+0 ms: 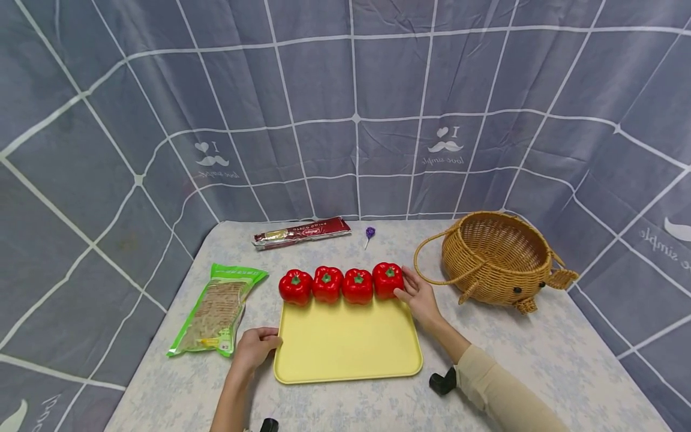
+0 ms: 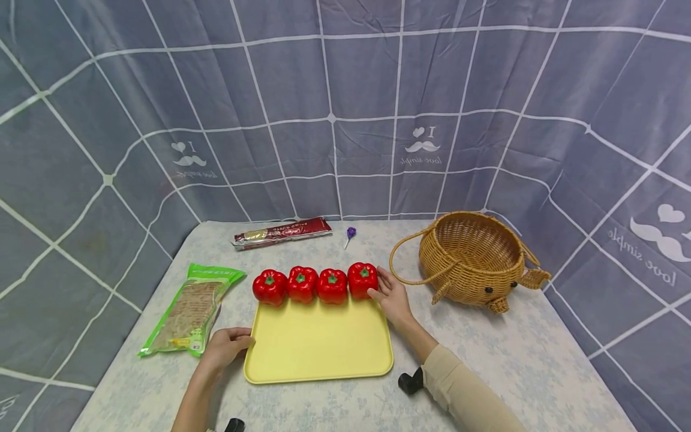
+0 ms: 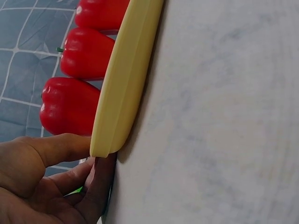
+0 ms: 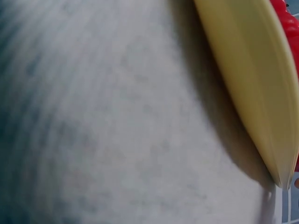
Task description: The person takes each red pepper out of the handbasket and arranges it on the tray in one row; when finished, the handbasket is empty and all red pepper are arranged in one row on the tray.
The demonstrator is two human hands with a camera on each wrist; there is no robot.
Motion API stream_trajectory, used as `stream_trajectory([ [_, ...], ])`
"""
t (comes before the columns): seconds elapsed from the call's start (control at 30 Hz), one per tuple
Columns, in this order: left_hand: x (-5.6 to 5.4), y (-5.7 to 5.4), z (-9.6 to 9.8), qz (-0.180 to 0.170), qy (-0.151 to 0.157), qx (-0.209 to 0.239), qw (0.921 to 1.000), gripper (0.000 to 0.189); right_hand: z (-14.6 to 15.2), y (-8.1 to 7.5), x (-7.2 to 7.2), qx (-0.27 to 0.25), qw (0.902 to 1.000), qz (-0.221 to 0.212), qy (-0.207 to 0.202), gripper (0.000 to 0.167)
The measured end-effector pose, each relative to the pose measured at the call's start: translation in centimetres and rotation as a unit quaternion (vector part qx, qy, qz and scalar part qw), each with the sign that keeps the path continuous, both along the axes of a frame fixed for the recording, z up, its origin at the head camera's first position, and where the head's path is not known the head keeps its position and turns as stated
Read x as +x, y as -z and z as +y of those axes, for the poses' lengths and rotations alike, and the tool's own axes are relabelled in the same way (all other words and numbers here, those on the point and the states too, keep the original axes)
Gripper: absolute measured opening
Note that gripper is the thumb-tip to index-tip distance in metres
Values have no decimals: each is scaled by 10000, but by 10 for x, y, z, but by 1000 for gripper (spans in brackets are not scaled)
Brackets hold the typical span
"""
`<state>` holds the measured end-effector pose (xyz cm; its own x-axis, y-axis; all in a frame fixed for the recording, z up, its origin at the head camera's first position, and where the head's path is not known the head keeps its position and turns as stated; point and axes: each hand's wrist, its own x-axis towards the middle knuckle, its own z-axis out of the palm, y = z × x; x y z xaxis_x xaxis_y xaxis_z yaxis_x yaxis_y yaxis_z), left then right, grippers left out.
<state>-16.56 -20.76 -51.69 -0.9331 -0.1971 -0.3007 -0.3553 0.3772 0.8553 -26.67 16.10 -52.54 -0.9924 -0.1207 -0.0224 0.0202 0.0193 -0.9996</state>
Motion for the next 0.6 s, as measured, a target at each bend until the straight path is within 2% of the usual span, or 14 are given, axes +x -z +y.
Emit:
stream_trajectory([
  [0.37,1,-2,0,56,35,-2,10000,31,1,-2,0,341,9994,-53,105,68],
  [0.6,1,-3,0,27,3,72,10000,31,2,-4,1,503,9987,90,67,69],
])
